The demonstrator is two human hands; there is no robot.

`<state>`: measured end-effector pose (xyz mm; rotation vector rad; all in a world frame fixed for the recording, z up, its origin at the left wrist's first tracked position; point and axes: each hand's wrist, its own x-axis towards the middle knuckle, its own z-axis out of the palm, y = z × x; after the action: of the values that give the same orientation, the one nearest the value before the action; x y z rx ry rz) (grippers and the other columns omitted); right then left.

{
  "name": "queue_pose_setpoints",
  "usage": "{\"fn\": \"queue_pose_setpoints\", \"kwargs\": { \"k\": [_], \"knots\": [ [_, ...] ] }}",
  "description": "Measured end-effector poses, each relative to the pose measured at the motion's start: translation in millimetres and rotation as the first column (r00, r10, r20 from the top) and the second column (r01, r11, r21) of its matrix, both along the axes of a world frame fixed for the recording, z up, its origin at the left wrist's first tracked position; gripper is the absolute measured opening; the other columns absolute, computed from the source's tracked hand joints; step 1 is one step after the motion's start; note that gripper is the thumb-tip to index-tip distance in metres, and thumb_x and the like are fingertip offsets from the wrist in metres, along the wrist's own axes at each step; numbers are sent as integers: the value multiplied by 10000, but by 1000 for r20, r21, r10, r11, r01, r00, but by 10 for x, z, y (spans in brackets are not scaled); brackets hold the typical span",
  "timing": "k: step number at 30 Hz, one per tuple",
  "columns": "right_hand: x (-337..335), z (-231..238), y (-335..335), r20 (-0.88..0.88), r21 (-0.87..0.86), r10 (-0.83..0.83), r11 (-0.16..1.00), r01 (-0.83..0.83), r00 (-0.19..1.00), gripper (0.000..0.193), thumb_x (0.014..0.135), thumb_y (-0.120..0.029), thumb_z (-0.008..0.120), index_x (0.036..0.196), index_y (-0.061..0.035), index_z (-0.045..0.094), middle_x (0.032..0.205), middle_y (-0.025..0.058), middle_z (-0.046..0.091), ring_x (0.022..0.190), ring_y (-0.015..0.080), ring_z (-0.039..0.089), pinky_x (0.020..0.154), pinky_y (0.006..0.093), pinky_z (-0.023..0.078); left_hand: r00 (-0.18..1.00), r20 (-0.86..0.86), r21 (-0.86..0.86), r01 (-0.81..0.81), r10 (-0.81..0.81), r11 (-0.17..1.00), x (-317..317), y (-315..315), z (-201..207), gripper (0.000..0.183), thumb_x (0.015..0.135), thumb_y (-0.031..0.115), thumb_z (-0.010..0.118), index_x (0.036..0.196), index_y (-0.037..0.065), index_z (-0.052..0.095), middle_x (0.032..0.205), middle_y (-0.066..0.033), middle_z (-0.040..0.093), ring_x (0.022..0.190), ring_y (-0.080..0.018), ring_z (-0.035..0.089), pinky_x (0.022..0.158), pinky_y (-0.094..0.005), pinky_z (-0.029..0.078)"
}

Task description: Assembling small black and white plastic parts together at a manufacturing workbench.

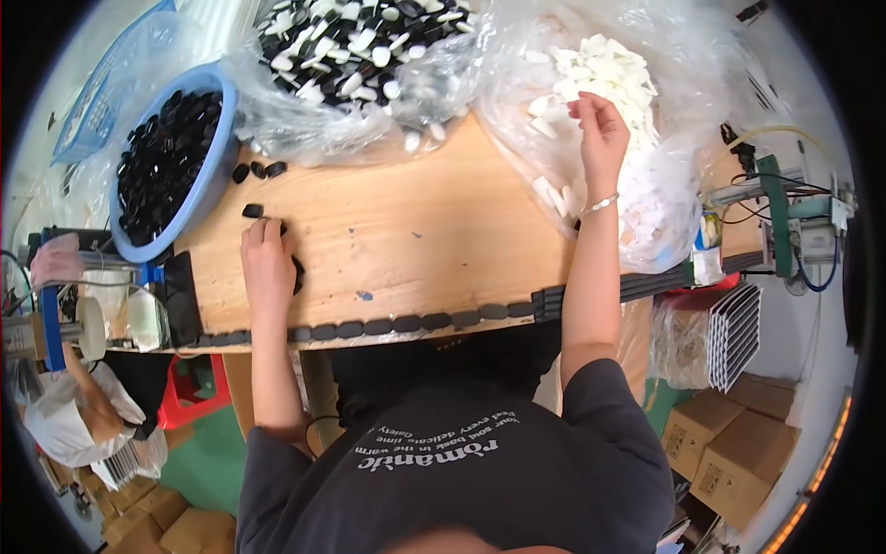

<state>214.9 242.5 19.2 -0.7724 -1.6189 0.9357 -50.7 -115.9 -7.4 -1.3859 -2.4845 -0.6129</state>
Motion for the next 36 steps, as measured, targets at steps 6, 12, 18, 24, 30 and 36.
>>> {"fn": "queue_pose_setpoints", "kwargs": {
  "k": [6, 12, 18, 24, 30, 36],
  "knots": [
    [-11, 110, 133, 685, 78, -25, 996, -39, 729, 294, 783, -150, 700, 1039, -17, 645, 833, 127, 681, 751, 202, 652, 691, 303, 515, 996, 89, -119, 17, -7, 993, -24, 62, 55, 244, 729, -69, 624, 961, 1, 596, 920, -175, 610, 938, -364, 550, 813, -422, 446],
    [-270, -128, 101, 913, 267, -237, 962, -47, 333, 301, 715, -132, 706, 997, -34, 667, 917, 185, 681, 861, 334, 656, 779, 389, 524, 949, 233, 33, 212, -213, 977, 239, 491, 204, 99, 774, 13, 599, 867, 12, 631, 856, -172, 640, 805, -362, 604, 706, -421, 480],
    [-195, -22, 320, 885, 196, -195, 980, 41, 422, 352, 695, -127, 703, 1034, -44, 665, 865, 173, 681, 813, 334, 661, 756, 394, 525, 744, 400, 77, 555, -535, 828, 525, 1266, -19, 61, 795, 30, 602, 832, 1, 641, 843, -154, 622, 777, -352, 607, 705, -402, 485],
    [-483, 189, -409, 109, -316, 427, 871, -376, 898, 159, 863, -63, 658, 1004, 3, 626, 760, 35, 653, 711, 74, 623, 604, 212, 485, 652, 558, 223, 477, -513, 850, 556, 1239, -41, 157, 777, 75, 689, 913, 9, 646, 832, -133, 595, 706, -289, 599, 644, -350, 482],
    [-676, -57, -947, 53, -509, 717, 618, -599, 695, 167, 861, -27, 653, 1019, 8, 608, 823, 30, 656, 735, 89, 634, 660, 223, 515, 626, 545, 171, 568, -557, 805, 466, 1256, -47, 272, 744, 121, 725, 958, 15, 596, 812, -151, 608, 689, -282, 605, 622, -362, 480],
    [-793, -273, -972, 41, -283, 704, 689, -668, 709, 167, 838, -2, 662, 1002, 0, 632, 1039, 45, 613, 882, 87, 601, 729, 215, 507, 614, 657, 192, 425, -437, 885, 463, 1262, 34, 227, 754, 111, 716, 922, 23, 591, 625, -119, 591, 543, -277, 589, 523, -344, 459]
  ]
}}
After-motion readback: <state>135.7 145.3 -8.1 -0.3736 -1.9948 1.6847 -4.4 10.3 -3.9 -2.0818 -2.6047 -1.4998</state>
